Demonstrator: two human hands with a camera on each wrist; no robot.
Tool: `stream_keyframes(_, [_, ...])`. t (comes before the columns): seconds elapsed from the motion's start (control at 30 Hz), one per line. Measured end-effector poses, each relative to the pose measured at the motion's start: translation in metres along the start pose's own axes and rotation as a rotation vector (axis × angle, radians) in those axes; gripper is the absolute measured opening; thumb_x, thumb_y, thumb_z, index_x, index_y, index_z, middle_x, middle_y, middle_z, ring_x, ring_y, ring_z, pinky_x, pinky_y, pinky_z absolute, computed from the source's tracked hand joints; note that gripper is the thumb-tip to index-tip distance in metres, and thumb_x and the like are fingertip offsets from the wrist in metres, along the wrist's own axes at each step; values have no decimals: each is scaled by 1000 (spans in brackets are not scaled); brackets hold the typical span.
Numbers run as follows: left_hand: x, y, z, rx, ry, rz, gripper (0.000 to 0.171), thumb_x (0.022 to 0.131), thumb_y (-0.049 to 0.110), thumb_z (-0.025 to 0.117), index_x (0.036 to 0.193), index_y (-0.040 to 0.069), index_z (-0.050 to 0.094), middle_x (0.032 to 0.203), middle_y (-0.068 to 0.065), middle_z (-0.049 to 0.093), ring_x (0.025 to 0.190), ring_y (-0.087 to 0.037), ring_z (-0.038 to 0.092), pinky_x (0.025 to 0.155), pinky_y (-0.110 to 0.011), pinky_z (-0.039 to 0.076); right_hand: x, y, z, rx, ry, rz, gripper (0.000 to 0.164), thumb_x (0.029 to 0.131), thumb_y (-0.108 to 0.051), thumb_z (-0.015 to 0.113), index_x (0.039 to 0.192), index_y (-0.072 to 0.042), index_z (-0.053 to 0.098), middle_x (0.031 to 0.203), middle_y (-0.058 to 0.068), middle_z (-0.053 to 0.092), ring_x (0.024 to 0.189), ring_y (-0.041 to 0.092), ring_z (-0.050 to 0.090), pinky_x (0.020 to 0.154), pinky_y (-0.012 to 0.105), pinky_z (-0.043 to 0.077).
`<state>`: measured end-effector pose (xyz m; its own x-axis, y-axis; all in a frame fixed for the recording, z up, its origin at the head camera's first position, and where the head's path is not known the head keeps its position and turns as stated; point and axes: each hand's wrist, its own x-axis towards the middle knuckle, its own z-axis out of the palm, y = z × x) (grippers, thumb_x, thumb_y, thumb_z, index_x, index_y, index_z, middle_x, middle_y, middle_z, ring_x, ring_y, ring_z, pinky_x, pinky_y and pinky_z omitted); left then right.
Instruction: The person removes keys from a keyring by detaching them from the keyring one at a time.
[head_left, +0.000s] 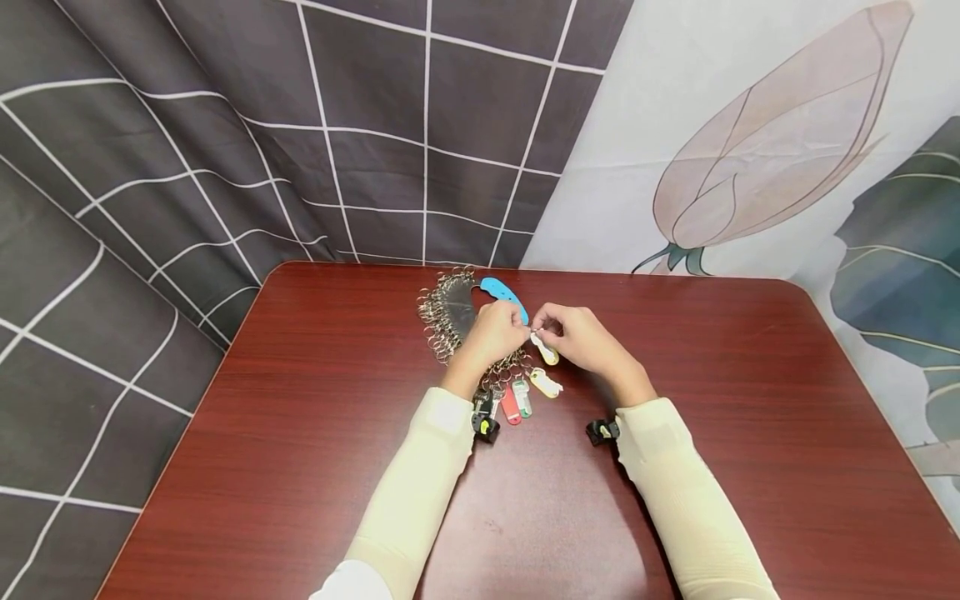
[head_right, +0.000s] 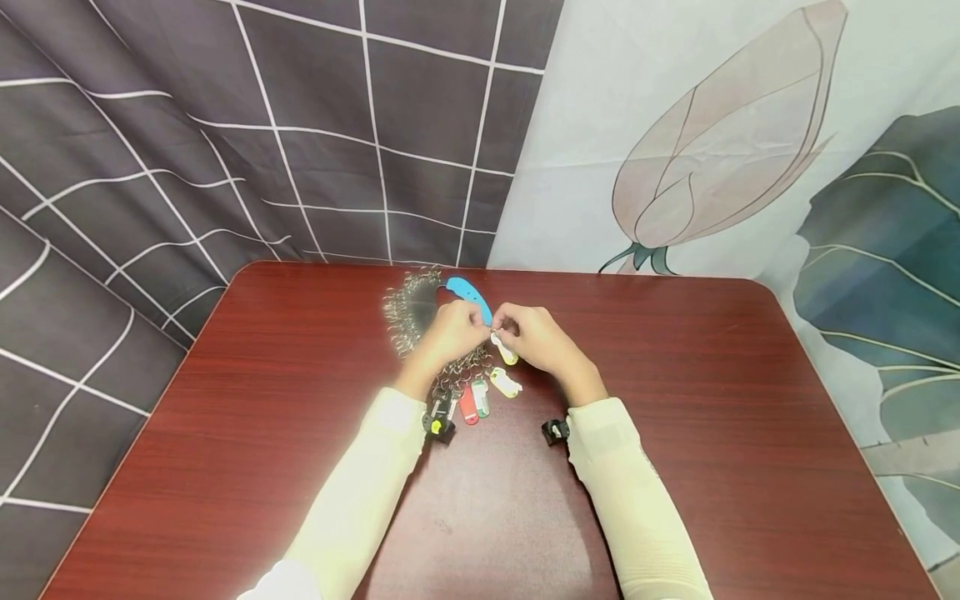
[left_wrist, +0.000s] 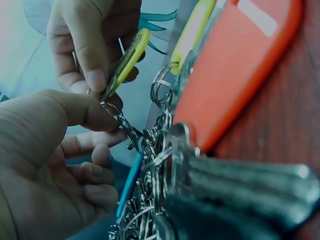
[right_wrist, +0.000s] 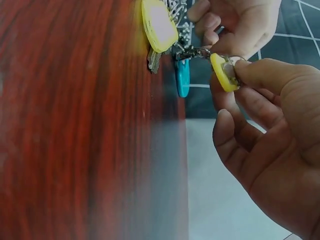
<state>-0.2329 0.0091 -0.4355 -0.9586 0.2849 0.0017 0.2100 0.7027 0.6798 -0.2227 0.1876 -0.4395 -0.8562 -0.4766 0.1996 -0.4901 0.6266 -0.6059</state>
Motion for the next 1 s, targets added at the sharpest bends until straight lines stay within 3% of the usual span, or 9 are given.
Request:
stream_keyframes(0.1, [1,-1,1,11,-7,71,6,81,7,64,80,10,60,77,-3,53,71,-17,51,60,-27,41,0,2,0,13,2,11,6,91,-13,65,91,-7,64,76,3,67,68,15,60,63,34,52])
stream_keyframes(0.17, [2,-3,1,31,9,160,12,79,2,64,87,11,62,83,-3,54,77,-17,52,64,-28,44,0,3,0,24,3,17,6,90,-13,65,92,-7,64,77,4,68,70,15,61,64,34,52])
stream_keyframes(0.27, [3,-6,1,65,31,276,12,80,0,65,85,12,63,84,-3,56,80,-16,54,68,-28,48,0,4,-1,33,7,38,5,90,-13,66,92,-8,65,79,4,69,71,15,61,64,34,52])
stream_keyframes(0.37, [3,-8,0,109,40,333,9,83,5,69,82,13,64,84,0,60,79,-14,57,69,-28,51,0,5,-2,35,14,58,4,90,-13,66,91,-9,66,80,5,70,71,16,61,65,35,51])
stream_keyframes(0.63, [0,-8,-6,212,18,320,10,88,14,70,79,14,64,86,1,63,82,-16,59,72,-32,52,0,4,-3,10,-9,77,4,90,-12,66,91,-8,64,79,5,69,72,16,62,66,34,52])
stream_keyframes(1.0, [1,-9,-3,129,30,182,19,89,10,59,71,15,61,71,1,59,61,-15,52,57,-29,45,0,0,-1,-35,-36,65,6,89,-8,67,86,-11,63,78,5,69,74,17,64,67,37,53])
